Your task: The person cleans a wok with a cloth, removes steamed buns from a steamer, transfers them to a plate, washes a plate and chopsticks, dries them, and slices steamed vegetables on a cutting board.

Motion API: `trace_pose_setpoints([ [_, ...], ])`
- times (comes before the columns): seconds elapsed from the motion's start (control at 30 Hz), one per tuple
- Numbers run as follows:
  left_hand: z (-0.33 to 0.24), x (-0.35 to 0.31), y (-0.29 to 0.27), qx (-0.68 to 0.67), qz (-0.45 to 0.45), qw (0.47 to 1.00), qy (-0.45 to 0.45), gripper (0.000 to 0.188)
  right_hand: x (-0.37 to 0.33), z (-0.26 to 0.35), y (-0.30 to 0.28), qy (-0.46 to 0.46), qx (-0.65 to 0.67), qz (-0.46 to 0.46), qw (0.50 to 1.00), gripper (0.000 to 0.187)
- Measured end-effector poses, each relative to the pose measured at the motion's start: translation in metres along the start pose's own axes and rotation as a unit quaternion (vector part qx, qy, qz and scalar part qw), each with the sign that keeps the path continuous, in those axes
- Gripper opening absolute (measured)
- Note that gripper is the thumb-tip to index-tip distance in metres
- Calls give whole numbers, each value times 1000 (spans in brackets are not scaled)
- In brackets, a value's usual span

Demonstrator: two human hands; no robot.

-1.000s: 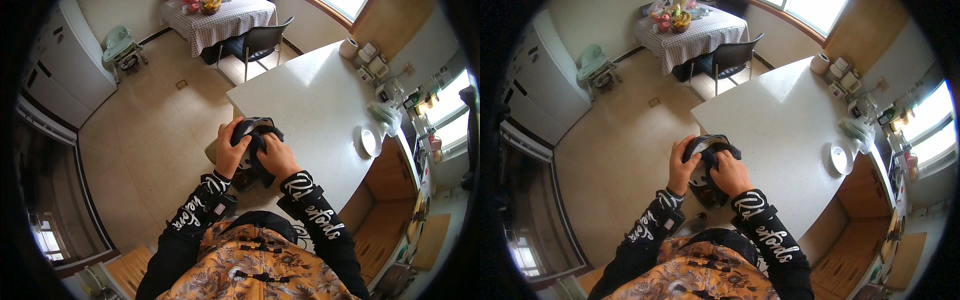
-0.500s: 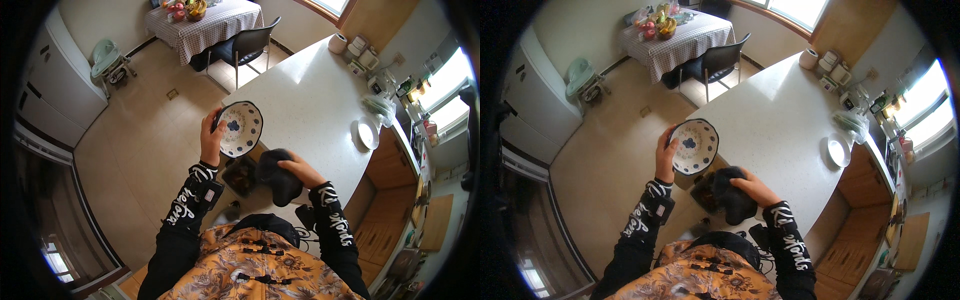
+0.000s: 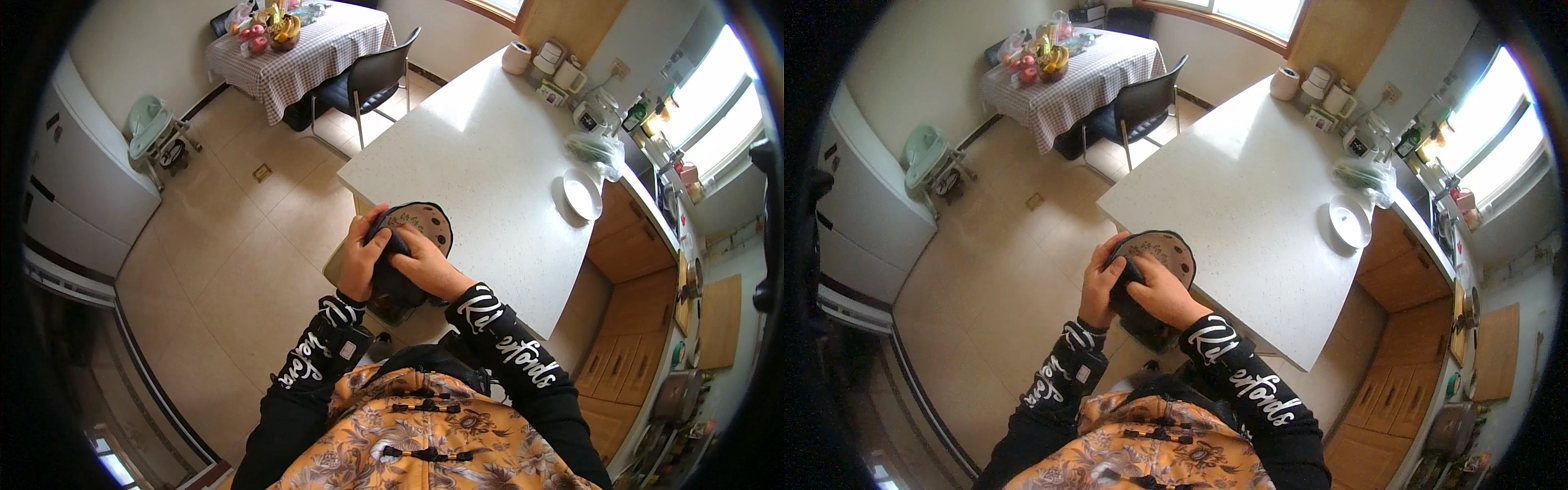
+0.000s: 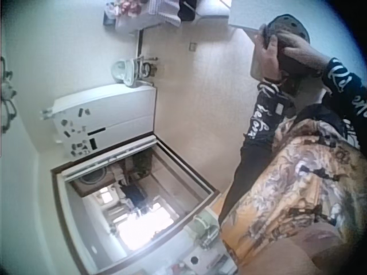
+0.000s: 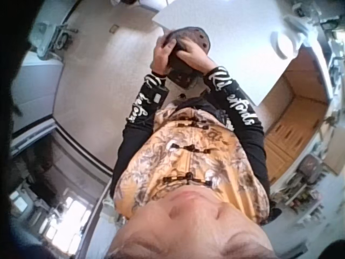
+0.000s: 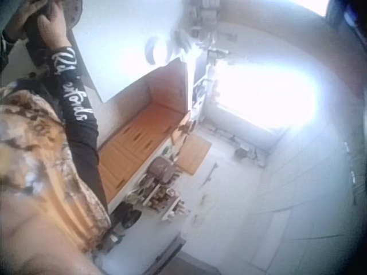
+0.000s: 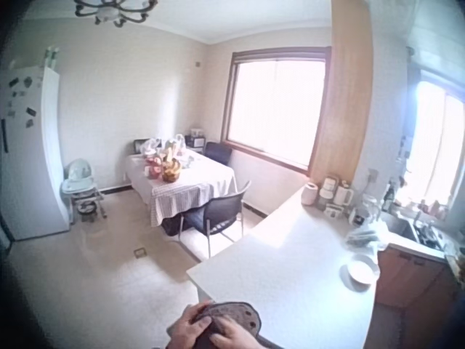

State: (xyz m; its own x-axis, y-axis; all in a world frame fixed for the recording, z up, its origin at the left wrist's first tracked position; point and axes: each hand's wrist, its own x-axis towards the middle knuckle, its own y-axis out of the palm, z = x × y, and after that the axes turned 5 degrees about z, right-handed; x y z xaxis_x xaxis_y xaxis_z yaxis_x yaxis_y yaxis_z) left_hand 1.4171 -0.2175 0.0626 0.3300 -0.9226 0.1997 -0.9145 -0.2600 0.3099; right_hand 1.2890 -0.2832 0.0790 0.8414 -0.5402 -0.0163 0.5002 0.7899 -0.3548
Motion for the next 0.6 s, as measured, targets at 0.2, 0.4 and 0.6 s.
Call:
trace_pose_setpoints([
  [0.2, -11, -3, -7, 270, 54, 957, 93, 32, -13, 17, -8, 89, -319, 174, 927, 38],
  [0.4, -26, -6, -24, -154, -105, 982, 13, 36, -51, -16, -45, 182, -398, 72, 896, 35],
  [0.6, -36, -6, -28, -132, -88, 987, 1, 36, -85, 7, -70, 233, 108, -107, 961, 34],
])
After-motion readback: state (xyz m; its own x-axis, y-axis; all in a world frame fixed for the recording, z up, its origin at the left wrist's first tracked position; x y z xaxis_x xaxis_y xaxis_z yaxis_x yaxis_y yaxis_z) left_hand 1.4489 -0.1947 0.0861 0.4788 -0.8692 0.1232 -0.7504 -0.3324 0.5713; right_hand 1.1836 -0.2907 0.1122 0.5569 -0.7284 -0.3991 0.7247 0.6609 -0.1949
